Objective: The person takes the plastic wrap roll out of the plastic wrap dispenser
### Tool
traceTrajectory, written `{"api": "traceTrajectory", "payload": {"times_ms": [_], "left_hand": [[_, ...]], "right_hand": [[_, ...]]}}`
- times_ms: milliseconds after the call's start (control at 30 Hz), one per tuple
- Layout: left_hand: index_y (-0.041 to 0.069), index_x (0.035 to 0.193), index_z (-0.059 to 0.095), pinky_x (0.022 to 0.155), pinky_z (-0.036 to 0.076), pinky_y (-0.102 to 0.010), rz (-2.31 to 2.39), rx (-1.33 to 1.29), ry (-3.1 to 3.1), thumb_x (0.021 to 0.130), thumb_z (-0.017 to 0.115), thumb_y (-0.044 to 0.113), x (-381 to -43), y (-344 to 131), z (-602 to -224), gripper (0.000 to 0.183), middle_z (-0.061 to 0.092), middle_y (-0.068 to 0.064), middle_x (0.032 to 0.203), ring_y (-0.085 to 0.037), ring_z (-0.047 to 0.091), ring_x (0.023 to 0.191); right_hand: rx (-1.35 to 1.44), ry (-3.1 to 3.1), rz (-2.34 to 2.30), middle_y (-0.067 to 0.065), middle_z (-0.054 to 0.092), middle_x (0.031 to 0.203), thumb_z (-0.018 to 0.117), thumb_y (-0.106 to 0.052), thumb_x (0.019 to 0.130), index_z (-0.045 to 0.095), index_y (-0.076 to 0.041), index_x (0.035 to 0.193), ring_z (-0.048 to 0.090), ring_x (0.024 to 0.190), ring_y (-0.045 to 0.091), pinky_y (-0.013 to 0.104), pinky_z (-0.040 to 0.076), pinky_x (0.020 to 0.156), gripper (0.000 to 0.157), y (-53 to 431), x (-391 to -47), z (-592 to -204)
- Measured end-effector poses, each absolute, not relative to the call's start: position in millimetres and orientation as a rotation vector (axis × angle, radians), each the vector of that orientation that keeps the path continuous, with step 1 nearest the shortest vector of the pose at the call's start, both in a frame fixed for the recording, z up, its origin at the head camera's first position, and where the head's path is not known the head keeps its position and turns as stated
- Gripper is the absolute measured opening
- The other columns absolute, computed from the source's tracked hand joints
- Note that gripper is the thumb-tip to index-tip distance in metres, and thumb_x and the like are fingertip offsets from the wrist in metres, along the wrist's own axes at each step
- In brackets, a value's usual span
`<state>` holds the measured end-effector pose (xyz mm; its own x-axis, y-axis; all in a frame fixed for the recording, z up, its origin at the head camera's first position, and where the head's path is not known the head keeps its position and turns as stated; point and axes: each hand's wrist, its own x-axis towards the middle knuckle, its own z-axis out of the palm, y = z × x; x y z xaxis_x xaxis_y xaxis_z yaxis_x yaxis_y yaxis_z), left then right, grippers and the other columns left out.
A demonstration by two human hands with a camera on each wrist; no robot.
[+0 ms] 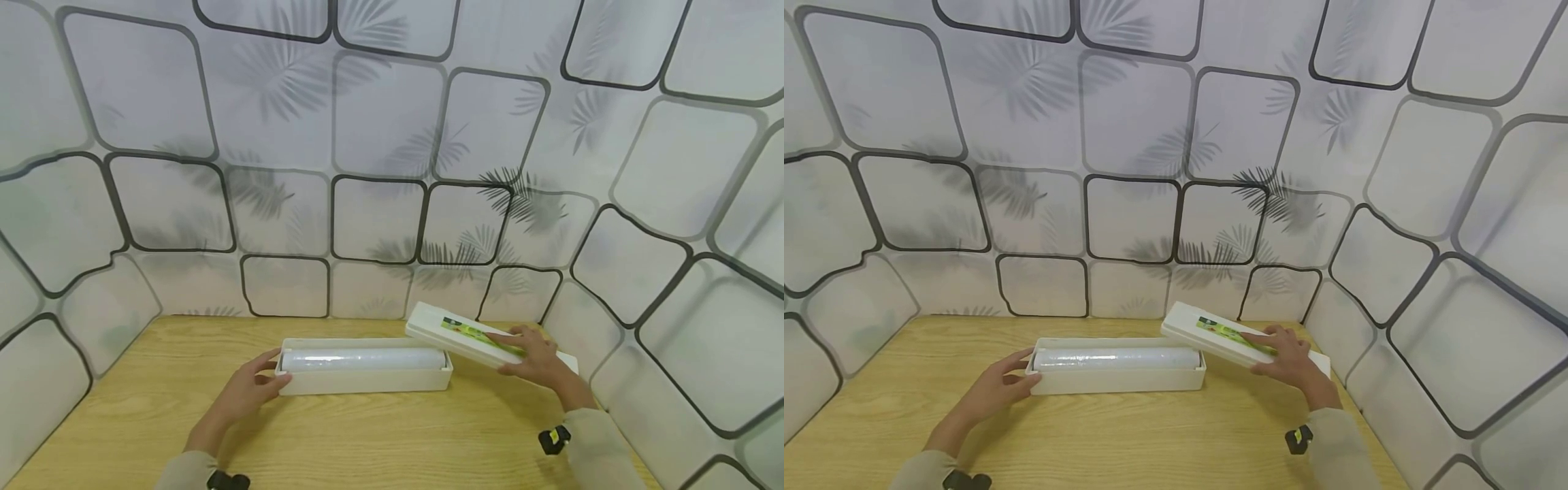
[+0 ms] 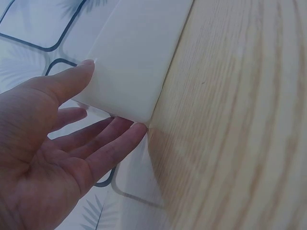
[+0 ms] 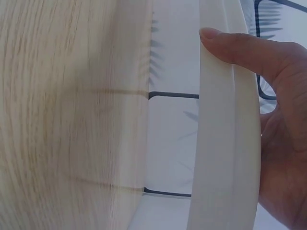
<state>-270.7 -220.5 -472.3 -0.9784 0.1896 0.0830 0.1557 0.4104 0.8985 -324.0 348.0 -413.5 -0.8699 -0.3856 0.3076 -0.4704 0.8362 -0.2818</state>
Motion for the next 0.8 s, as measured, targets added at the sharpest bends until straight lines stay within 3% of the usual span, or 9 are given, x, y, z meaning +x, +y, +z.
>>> {"api": "traceTrajectory", "payload": {"times_ms": [133,433,800], "left_hand": [[-0.003,0.157,0.035,0.080,0.066,-0.034,1.664,0.319,2.612,0.101,0.069,0.021,-270.7,-220.4,-471.6,0.070,0.048,-0.041,0.145,-0.036,0.072,0.108],[-0.004,0.157,0.035,0.080,0.066,-0.034,1.669,0.310,2.610,0.100,0.069,0.021,-270.5,-219.3,-470.9,0.071,0.049,-0.041,0.144,-0.036,0.072,0.108],[-0.005,0.157,0.033,0.081,0.066,-0.033,1.658,0.302,2.613,0.100,0.069,0.022,-271.0,-220.1,-472.9,0.072,0.048,-0.041,0.146,-0.037,0.071,0.109]], "right_hand": [[0.637,-2.780,0.504,0.028,0.055,0.138,0.078,-0.067,0.078,0.065,-0.021,0.141,0.049,0.122,0.054,0.067,0.036,0.081,0.080,350.8,-323.1,-414.5],[0.579,-2.814,0.544,0.033,0.052,0.138,0.086,-0.039,0.081,0.064,-0.017,0.141,0.045,0.122,0.058,0.065,0.032,0.081,0.068,357.5,-323.8,-417.9],[0.495,-2.885,0.486,0.032,0.052,0.141,0.084,-0.046,0.082,0.061,-0.018,0.145,0.046,0.123,0.057,0.068,0.038,0.077,0.072,365.2,-326.6,-417.2]]}}
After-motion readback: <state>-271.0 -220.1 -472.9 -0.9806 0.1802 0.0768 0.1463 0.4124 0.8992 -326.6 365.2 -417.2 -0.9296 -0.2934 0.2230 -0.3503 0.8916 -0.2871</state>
